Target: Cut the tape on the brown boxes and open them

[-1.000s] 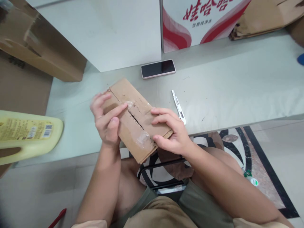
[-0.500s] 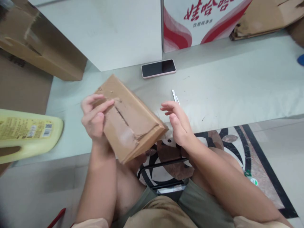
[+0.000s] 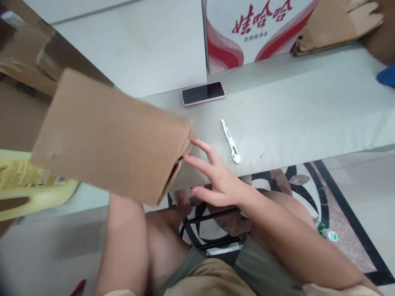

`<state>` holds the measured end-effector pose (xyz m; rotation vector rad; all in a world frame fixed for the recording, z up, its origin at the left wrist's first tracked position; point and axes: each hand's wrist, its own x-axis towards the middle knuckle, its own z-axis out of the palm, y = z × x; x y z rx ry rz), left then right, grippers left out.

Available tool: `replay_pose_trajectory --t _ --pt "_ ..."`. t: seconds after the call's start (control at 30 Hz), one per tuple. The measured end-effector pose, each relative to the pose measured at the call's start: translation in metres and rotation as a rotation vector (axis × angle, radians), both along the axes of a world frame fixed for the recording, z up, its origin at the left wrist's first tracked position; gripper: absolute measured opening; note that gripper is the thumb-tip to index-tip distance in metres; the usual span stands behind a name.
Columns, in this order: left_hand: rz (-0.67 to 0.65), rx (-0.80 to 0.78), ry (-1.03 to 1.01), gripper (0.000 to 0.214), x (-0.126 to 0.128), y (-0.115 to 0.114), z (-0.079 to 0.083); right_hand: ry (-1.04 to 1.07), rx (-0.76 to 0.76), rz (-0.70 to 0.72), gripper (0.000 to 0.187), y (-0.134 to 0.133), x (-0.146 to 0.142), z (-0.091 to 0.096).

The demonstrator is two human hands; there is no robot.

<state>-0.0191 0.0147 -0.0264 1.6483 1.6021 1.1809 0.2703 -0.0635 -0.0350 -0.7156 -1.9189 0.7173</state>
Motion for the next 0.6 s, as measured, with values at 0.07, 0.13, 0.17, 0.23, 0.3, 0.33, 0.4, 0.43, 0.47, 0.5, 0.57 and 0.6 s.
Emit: replay_pose_trajectory --t 0.07,0.13,0.17,0.23,0.3,0.33,0.4,0.43,0.47,0.5,0.57,0.6 --pt "-0.129 -0.038 -0.226 0.083 0.012 -0.004 0.001 -0.001 0.022 -0.096 0.076 -0.001 0.003 0.001" --pt "-0.308 -0.147 -0.463 0.075 0.021 -0.008 0.002 0.004 0.023 -0.172 0.077 0.0 0.007 0.002" --pt "-0.372 -0.213 -0.543 0.073 0.024 -0.01 0.003 0.013 0.011 -0.197 0.078 0.0 0.008 0.002" --pt "-0.395 -0.304 -0.629 0.071 0.029 -0.013 0.005 0.024 -0.021 -0.216 0.079 0.0 0.012 0.003" --pt "-0.346 -0.337 -0.699 0.069 0.031 -0.014 0.007 0.014 -0.031 -0.212 0.081 0.0 0.015 0.004" --pt "-0.324 -0.342 -0.727 0.068 0.032 -0.014 0.008 0.003 -0.031 -0.207 0.082 -0.001 0.016 0.005" --pt "-0.305 -0.341 -0.761 0.066 0.034 -0.013 0.01 -0.019 -0.041 -0.208 0.084 -0.002 0.018 0.007" --pt "-0.301 -0.338 -0.77 0.065 0.034 -0.013 0.011 -0.032 -0.057 -0.21 0.086 -0.003 0.019 0.008" --pt "-0.297 -0.337 -0.777 0.064 0.035 -0.012 0.011 -0.047 -0.078 -0.213 0.088 -0.004 0.02 0.008" --pt "-0.29 -0.339 -0.782 0.063 0.035 -0.012 0.011 -0.067 -0.1 -0.213 0.089 -0.004 0.02 0.009" --pt "-0.274 -0.347 -0.792 0.061 0.036 -0.011 0.011 -0.105 -0.124 -0.21 0.088 -0.004 0.02 0.009" --pt "-0.269 -0.354 -0.795 0.06 0.036 -0.012 0.01 -0.125 -0.125 -0.214 0.087 -0.004 0.019 0.008"
